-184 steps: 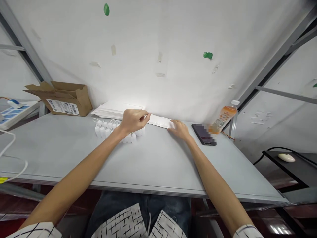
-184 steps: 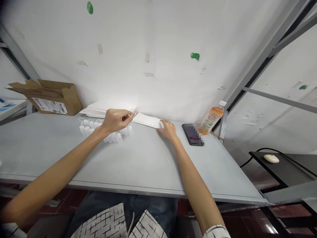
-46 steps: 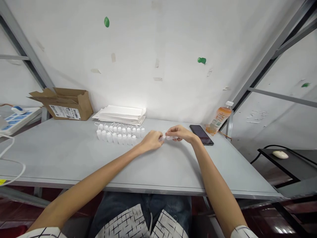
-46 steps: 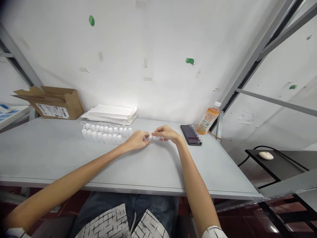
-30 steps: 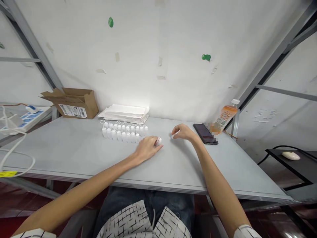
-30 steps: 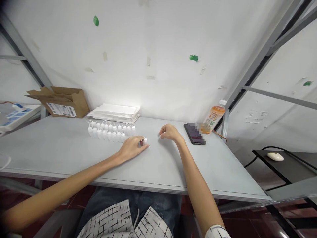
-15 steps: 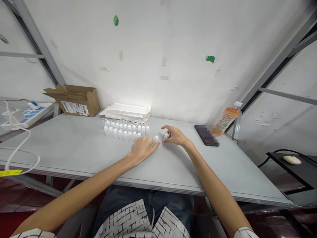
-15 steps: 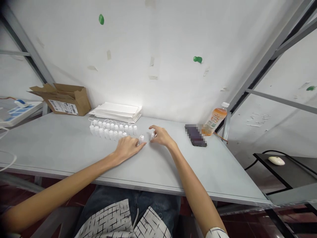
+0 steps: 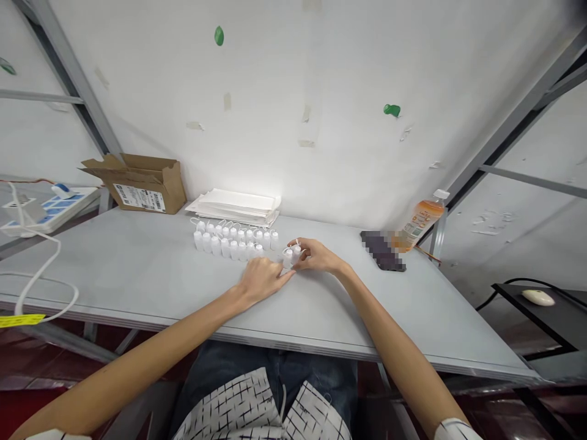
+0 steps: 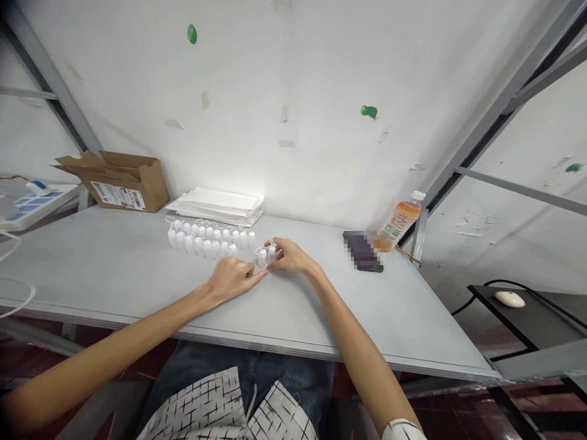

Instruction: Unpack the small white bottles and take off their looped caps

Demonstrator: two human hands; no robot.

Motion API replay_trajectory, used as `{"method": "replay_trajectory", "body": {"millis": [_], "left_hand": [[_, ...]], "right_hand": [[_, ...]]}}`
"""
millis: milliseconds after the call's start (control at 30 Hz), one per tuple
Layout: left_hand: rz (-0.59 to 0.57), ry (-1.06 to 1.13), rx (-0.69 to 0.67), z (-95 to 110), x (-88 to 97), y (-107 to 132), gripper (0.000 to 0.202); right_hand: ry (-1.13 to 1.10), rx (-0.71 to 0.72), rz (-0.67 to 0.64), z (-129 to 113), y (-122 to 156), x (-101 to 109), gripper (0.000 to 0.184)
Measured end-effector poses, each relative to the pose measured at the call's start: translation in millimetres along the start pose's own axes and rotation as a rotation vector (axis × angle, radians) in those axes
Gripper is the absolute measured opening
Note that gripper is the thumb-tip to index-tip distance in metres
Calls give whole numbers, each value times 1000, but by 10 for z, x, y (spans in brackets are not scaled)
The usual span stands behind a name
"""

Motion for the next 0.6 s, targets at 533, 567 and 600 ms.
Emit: {"method": "replay_trajectory", "body": {"millis": [533, 567, 600], "left_hand": [[987, 67, 365, -1250, 953, 103, 50], [1002, 76, 398, -1351, 988, 84, 48], [1000, 87, 423, -1447, 1013, 69, 46]], "right_hand": [[-111, -9, 111, -62, -80, -89, 35], [-98, -6, 129, -69, -102, -107, 34], [-79, -3, 152, -77, -125, -127, 33]]}}
Point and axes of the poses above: each hand's wrist, its own y-axis away from the middle knuckle, its own x-axis out of the back of the hand, z = x × y, the point moved 3 cm from there along -y, towards the middle knuckle, and after that the axes turned 11 degrees about -z, right-handed, at the moved point
